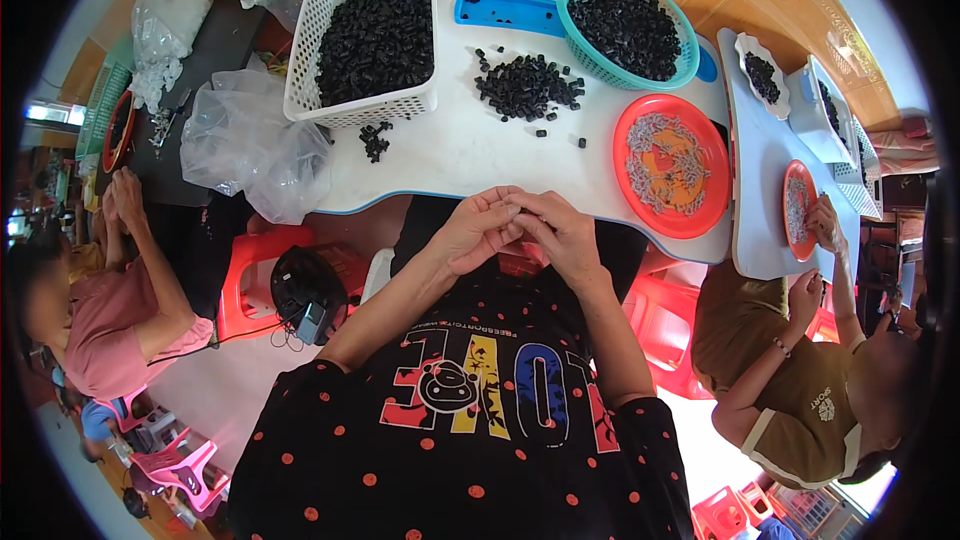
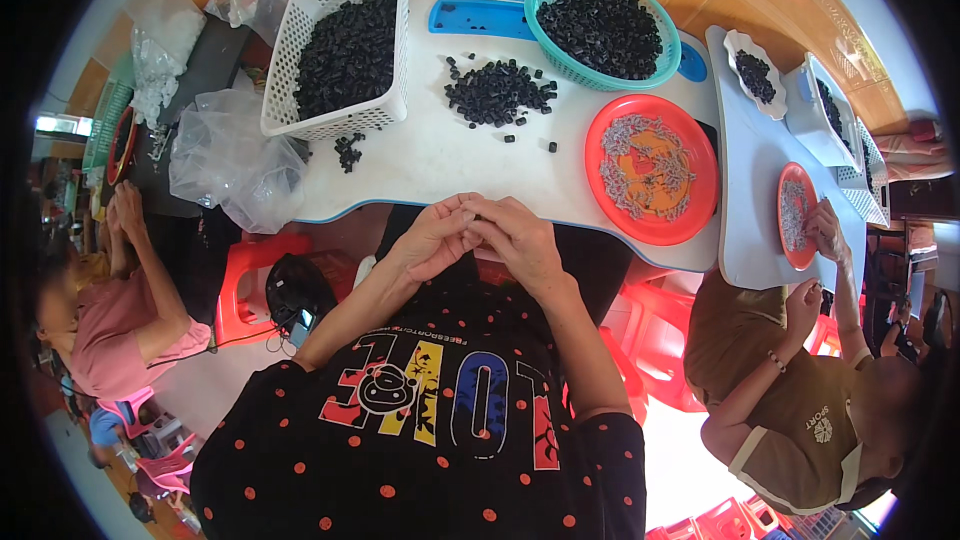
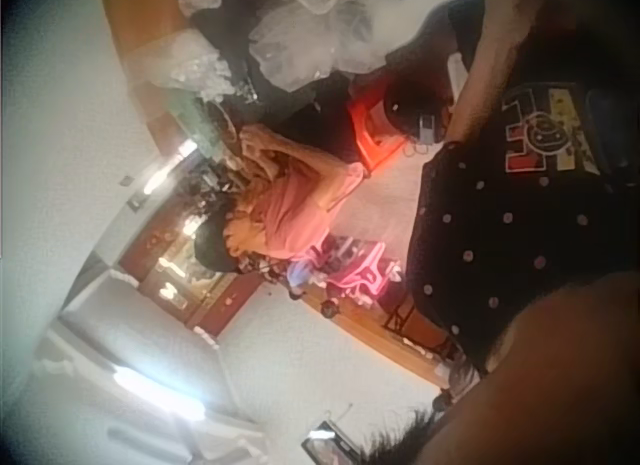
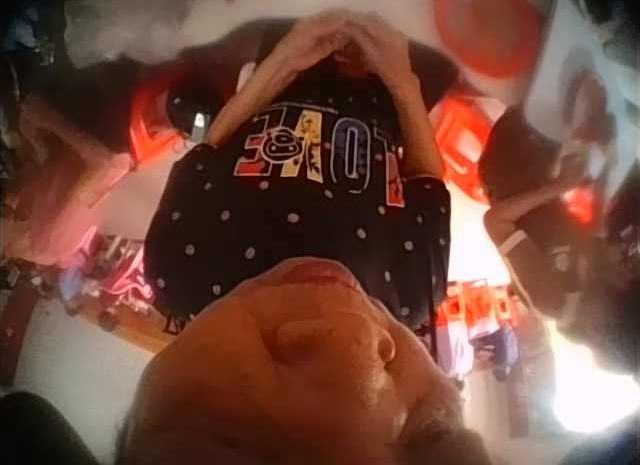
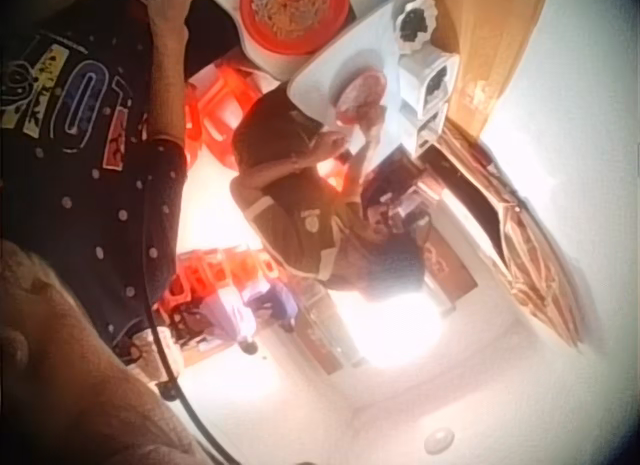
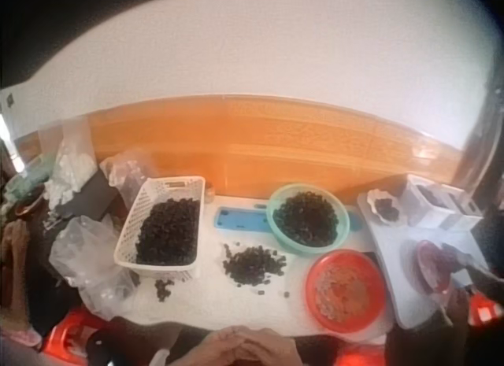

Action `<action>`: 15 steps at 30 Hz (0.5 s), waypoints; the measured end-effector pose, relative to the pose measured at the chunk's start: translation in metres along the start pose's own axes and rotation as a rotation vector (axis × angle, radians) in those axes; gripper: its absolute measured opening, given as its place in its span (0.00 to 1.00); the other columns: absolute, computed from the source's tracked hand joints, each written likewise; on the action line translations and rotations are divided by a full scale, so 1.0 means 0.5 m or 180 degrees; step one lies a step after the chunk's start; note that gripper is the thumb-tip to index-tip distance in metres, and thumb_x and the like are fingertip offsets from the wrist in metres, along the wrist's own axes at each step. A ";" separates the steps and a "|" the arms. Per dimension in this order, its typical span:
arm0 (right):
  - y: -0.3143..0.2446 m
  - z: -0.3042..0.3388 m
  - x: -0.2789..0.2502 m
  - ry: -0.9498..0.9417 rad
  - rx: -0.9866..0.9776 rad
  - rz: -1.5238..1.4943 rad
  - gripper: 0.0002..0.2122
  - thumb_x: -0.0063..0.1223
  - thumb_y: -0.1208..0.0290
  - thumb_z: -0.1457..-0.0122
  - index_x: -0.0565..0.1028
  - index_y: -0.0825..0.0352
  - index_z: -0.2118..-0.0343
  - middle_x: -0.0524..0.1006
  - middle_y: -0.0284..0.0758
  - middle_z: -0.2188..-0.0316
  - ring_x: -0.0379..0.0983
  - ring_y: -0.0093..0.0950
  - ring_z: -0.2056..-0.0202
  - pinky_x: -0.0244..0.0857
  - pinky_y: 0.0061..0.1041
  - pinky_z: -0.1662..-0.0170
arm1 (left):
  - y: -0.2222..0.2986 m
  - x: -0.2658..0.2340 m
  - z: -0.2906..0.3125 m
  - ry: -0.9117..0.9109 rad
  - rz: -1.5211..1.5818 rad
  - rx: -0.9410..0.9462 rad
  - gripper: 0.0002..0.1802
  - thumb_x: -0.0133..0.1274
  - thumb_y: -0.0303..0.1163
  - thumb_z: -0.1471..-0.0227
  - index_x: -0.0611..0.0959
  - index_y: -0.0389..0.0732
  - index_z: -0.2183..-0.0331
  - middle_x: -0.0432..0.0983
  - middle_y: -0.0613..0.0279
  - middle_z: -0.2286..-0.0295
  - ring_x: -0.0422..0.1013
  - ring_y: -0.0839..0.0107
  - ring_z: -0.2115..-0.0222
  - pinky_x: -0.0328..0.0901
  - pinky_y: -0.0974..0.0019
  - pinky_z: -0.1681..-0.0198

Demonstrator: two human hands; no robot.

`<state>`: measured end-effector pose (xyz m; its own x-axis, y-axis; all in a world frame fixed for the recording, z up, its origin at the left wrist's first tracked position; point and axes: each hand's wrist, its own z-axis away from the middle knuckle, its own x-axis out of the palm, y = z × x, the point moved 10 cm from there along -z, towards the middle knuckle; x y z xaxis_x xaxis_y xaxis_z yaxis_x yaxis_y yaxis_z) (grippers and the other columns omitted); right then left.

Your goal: The recorder is assembling small black objects by inserting a white material into them.

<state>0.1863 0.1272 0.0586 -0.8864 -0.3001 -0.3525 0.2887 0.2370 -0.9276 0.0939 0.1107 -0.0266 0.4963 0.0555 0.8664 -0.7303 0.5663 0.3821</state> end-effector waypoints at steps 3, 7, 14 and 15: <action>0.043 -0.019 -0.036 0.0279 0.0267 -0.0202 0.13 0.57 0.75 0.45 0.78 0.69 0.57 0.78 0.39 0.71 0.74 0.25 0.71 0.67 0.23 0.67 | 0.045 0.035 0.008 -0.0114 -0.0364 0.0238 0.20 0.55 0.22 0.47 0.74 0.33 0.51 0.78 0.60 0.65 0.74 0.75 0.68 0.71 0.72 0.62; 0.083 -0.057 -0.120 0.1168 0.0186 0.1019 0.12 0.54 0.74 0.43 0.77 0.71 0.56 0.77 0.42 0.68 0.75 0.32 0.68 0.69 0.28 0.65 | 0.257 0.055 0.042 0.0361 -0.1897 0.1720 0.16 0.56 0.18 0.51 0.82 0.33 0.57 0.80 0.57 0.66 0.76 0.73 0.67 0.71 0.70 0.60; 0.150 -0.115 -0.107 0.0830 0.0320 0.2668 0.12 0.53 0.75 0.43 0.74 0.74 0.57 0.72 0.48 0.57 0.74 0.45 0.64 0.70 0.39 0.60 | 0.537 0.214 0.111 0.1903 -0.6118 0.3519 0.12 0.52 0.23 0.46 0.83 0.35 0.58 0.79 0.60 0.58 0.75 0.73 0.59 0.67 0.72 0.54; 0.149 -0.116 -0.106 0.0845 0.0243 0.2619 0.11 0.52 0.76 0.43 0.74 0.75 0.58 0.72 0.49 0.58 0.74 0.45 0.65 0.70 0.38 0.60 | 0.530 0.237 0.127 0.1719 -0.5895 0.3556 0.12 0.53 0.24 0.46 0.83 0.35 0.59 0.80 0.60 0.59 0.75 0.73 0.59 0.67 0.73 0.54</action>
<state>0.2338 0.2142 0.0154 -0.4375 0.1673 -0.8835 0.8903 0.2185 -0.3995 -0.0707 0.2150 0.1975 0.6390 0.4366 -0.6332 0.7673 -0.3047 0.5643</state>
